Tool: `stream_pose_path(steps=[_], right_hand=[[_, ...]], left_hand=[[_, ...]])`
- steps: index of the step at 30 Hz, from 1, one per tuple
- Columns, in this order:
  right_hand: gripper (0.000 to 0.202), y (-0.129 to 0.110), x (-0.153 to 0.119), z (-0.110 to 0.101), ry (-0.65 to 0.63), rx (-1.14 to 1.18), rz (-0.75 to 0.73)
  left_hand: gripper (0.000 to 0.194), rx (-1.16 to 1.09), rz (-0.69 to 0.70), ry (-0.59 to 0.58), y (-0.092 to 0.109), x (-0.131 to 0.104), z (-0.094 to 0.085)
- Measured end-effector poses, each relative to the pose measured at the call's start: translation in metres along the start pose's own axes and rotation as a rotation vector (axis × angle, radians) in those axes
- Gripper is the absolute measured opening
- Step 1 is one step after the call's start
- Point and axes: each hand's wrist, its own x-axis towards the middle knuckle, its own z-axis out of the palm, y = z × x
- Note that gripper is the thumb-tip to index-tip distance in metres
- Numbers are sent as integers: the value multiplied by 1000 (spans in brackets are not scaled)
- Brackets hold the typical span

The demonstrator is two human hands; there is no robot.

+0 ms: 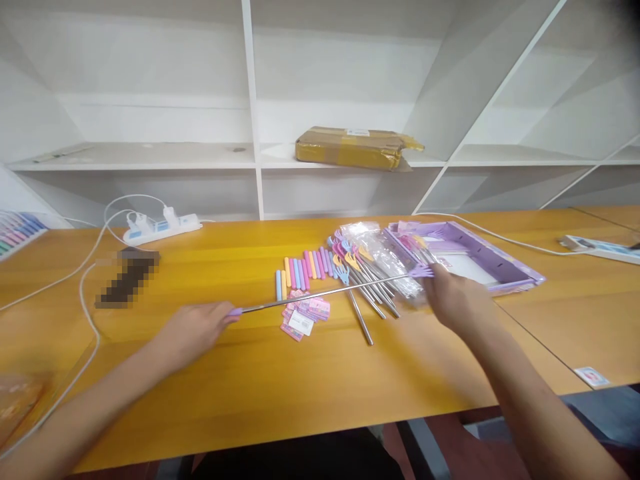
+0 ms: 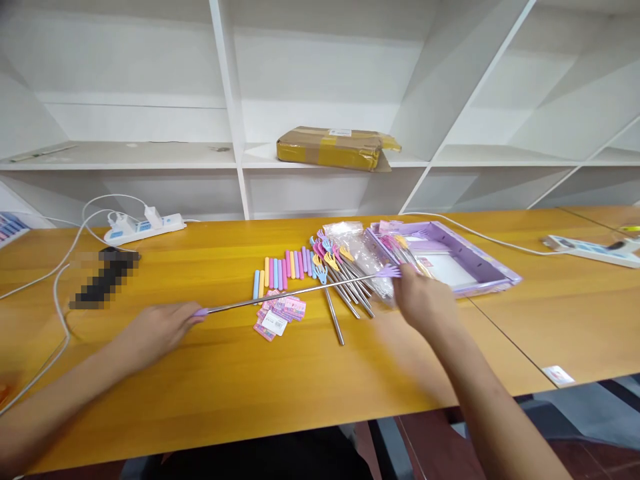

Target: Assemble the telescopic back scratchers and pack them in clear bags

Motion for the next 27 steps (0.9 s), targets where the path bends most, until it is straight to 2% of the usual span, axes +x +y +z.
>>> stream_pose_path(steps=[2, 4, 5, 7, 11, 15, 19, 22, 27], right_hand=[[16, -48, -10, -11, 18, -31, -112], [18, -91, -25, -20, 64, -15, -247], [19, -107, -32, -24, 95, -2, -285], [18, -123, -42, -28, 137, 36, -345], [18, -117, -47, -26, 228, 103, -436], [23, -111, -46, -20, 337, 146, -619], [25, -113, -42, -14, 387, 159, -761], [24, -115, -40, -9, 383, 164, -798], [24, -122, -34, 3, 396, 192, -813]], left_hand=[[51, -14, 43, 16, 39, 23, 2], [49, -16, 102, 9, 69, 44, 4], [48, -8, 106, 7, 78, 51, 4], [46, -1, 109, -12, 87, 60, 3], [43, -64, 50, -143, 81, 58, -5], [40, -246, 5, -296, 78, 48, -17], [41, -381, 15, -333, 74, 39, -23], [40, -266, 5, -340, 67, 38, -20], [31, -7, -12, -300, 52, 46, -1]])
